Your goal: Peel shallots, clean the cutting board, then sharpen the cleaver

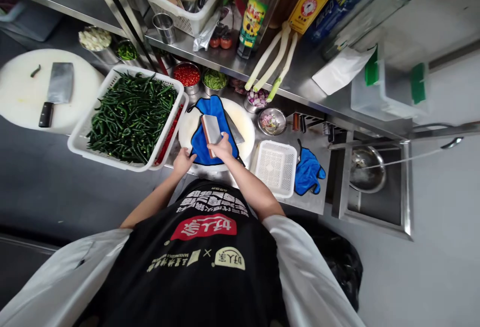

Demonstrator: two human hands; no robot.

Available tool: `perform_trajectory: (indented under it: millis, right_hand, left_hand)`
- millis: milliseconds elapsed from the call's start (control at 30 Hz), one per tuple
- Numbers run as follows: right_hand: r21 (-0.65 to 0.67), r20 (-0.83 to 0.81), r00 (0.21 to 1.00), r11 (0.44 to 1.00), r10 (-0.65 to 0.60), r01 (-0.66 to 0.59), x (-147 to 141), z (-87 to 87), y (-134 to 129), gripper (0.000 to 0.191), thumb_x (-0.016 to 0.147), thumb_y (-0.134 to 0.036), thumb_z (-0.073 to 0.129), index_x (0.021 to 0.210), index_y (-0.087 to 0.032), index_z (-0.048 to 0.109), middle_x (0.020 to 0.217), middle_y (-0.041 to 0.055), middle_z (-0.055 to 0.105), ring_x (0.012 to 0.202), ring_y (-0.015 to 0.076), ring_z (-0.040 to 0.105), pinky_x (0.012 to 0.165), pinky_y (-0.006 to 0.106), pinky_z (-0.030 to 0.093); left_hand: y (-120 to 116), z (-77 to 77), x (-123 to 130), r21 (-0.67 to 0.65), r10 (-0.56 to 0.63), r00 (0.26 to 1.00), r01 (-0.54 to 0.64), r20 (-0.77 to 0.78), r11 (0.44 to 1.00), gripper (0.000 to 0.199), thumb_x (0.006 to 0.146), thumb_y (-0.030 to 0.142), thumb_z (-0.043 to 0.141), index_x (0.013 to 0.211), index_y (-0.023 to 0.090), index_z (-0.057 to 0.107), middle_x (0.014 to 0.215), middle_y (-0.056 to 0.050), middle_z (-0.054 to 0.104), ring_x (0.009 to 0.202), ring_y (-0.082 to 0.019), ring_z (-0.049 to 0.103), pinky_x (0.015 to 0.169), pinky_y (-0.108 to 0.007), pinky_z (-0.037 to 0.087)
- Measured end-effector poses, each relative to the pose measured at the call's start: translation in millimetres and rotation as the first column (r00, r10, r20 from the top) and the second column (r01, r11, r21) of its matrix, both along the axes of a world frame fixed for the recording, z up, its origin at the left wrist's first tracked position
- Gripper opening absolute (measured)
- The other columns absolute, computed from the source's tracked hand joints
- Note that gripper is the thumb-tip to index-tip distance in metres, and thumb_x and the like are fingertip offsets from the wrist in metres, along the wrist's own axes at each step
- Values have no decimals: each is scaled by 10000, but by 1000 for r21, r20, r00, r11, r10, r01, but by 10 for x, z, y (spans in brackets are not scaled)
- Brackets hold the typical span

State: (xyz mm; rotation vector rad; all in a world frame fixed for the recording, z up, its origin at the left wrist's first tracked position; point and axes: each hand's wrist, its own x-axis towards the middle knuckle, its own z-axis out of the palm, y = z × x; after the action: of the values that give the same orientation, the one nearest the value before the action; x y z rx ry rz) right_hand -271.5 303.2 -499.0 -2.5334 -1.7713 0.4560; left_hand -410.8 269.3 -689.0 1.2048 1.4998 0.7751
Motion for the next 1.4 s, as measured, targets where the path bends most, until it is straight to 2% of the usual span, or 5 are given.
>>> perform_trajectory:
  millis: [200, 533, 833, 1067, 1400]
  right_hand:
    - [-25, 112, 994, 1000, 12, -9, -344, -298, 147, 1015, 991, -477, 791, 1663, 2, 201, 1490, 212, 615, 1227, 204, 642, 1112, 337, 486]
    - [-174, 391, 920, 983, 20, 53, 849, 135, -466, 750, 942, -140, 675, 1628, -120, 373, 1440, 244, 647, 1256, 350, 688, 1026, 432, 542]
    - [-132, 474, 875, 990, 100, -42, 953, 347, -444, 590, 941, -155, 637, 1498, -126, 448, 1369, 226, 674, 1197, 339, 700, 999, 406, 534]
    - [5, 504, 863, 1000, -25, 27, 1090, 771, -1056, 626, 928, -169, 592, 1532, -115, 438, 1337, 227, 724, 1172, 361, 732, 980, 425, 544]
    - [185, 257, 932, 959, -258, 214, 1343, 462, -1901, 620, 861, -245, 629, 1457, -223, 457, 1137, 118, 774, 1011, 333, 763, 849, 374, 566]
  left_hand:
    - [-54, -17, -87, -107, -91, 992, 100, 85, 989, 263, 913, 302, 625, 692, 243, 496, 713, -26, 629, 852, -251, 700, 751, -298, 486]
    - [24, -162, -272, 0, 21, 982, -21, 187, 1000, 135, 901, 356, 685, 943, 237, 639, 979, -51, 774, 950, -243, 742, 910, -331, 550]
    - [1163, 632, 268, 57, 73, 994, -77, 83, 995, 906, 957, 575, 734, 1648, 96, 395, 1570, -284, 613, 1517, -395, 561, 1205, -461, 469]
    - [1202, 1010, 808, -52, 194, 979, -198, -69, 979, 1285, 768, 446, 921, 1755, 159, 150, 1789, -342, 245, 1592, -505, 385, 1233, -639, 389]
    - [955, 1379, 1026, 172, 95, 974, -59, -207, 983, 1020, 922, 379, 722, 1773, 205, 187, 1817, -258, 227, 1568, -466, 403, 1214, -629, 416]
